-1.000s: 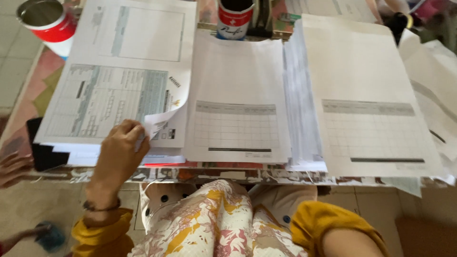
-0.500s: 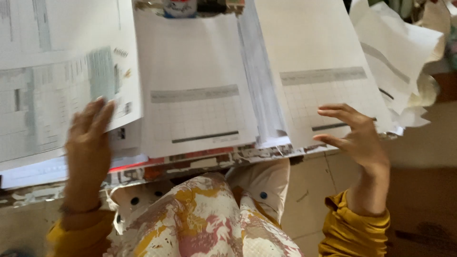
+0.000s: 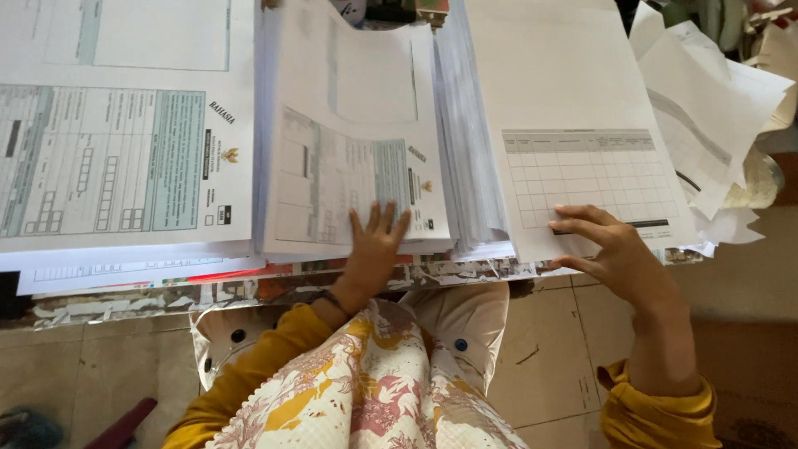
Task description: The person sorts through a stack of papers by hand, turning pages and organizing them on a table.
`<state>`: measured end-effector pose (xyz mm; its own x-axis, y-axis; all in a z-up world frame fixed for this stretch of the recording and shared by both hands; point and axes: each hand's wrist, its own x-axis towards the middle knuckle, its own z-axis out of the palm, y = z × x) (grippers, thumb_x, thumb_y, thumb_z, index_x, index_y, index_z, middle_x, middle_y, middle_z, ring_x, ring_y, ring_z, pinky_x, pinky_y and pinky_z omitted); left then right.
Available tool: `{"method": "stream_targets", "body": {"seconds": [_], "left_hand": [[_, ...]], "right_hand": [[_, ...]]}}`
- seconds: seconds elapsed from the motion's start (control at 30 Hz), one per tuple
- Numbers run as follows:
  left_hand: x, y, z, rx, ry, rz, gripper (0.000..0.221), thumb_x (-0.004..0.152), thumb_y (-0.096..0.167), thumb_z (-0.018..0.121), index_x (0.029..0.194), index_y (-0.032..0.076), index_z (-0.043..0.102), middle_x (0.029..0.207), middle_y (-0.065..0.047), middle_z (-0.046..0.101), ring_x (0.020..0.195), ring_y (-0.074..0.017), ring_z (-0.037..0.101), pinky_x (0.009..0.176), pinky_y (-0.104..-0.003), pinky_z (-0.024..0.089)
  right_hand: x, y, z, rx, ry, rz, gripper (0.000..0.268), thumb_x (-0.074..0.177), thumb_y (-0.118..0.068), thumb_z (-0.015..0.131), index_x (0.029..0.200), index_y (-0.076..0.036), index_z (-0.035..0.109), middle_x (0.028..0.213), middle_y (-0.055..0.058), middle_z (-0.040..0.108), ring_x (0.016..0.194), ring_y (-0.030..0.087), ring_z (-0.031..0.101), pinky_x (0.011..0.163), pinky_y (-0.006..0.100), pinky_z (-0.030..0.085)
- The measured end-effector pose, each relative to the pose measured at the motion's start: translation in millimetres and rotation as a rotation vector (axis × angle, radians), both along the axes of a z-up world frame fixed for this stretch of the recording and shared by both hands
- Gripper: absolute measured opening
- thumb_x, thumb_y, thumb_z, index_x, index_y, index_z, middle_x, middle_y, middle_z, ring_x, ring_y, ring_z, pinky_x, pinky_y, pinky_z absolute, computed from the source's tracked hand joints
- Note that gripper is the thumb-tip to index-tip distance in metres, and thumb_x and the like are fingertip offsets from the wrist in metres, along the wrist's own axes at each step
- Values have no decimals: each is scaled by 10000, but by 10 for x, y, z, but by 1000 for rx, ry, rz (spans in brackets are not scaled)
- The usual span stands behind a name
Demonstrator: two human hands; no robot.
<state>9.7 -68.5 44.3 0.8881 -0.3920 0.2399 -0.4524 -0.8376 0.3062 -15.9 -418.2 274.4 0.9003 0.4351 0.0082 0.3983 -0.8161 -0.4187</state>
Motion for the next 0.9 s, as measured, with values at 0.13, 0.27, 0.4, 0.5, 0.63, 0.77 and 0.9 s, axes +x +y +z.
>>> {"method": "stream_targets", "body": {"seconds": [0.13,0.27,0.4,0.5,0.63,0.77,0.9], "left_hand": [[-40,-124,-425,156,-170,31,894,776,58,670,1614,151,369,1676,-275,268,1515,-555,269,1132,-849,138],[-32,-93,-465,72,-171,24,708,913,341,601,1584,181,442,1651,-251,342,1539,-526,208,1157,-814,88],[-72,233,311,-266,336,-144,896,958,528,661,1615,44,291,1658,-304,247,1549,-495,165,1202,-715,78],[-301,756,1094,-513,191,-224,480,973,284,703,1317,-40,620,1433,-304,547,1164,-444,668,950,-498,600],[-396,1671,1349,-618,-82,-21,235,920,215,805,1118,109,736,1144,-113,674,1078,-379,712,891,-472,588],[-478,2541,1705,-156,-63,275,658,696,556,945,1171,148,743,1247,-134,647,1166,-374,641,947,-512,542],[-471,2890,1634,-26,0,357,486,701,467,944,1038,165,768,1197,-66,685,1146,-350,677,941,-484,533]], "right_hand": [[-15,-87,-20,-22,26,-7,505,794,-292,812,1281,-180,738,1496,22,631,1297,215,650,1066,383,518],[-84,32,-78,66,-10,-55,392,987,-151,584,1366,-99,669,1518,57,614,1189,258,680,975,390,547],[-80,430,-214,255,-379,31,389,1034,202,530,1337,-7,656,1398,210,673,1359,346,647,1205,414,521],[91,1009,-265,215,-565,119,231,1101,25,566,1310,9,663,1360,209,697,1249,346,696,1073,428,592],[330,1959,-762,198,-514,136,236,1037,51,607,1235,-25,712,1272,201,721,1193,398,688,1031,505,534],[544,2718,-1514,172,-470,193,269,992,17,642,1246,-45,706,1242,184,732,1174,356,698,1041,481,534],[533,3287,-2084,-4,-429,216,313,979,12,654,1287,-34,677,1298,188,706,1224,351,672,1083,499,513]]}}
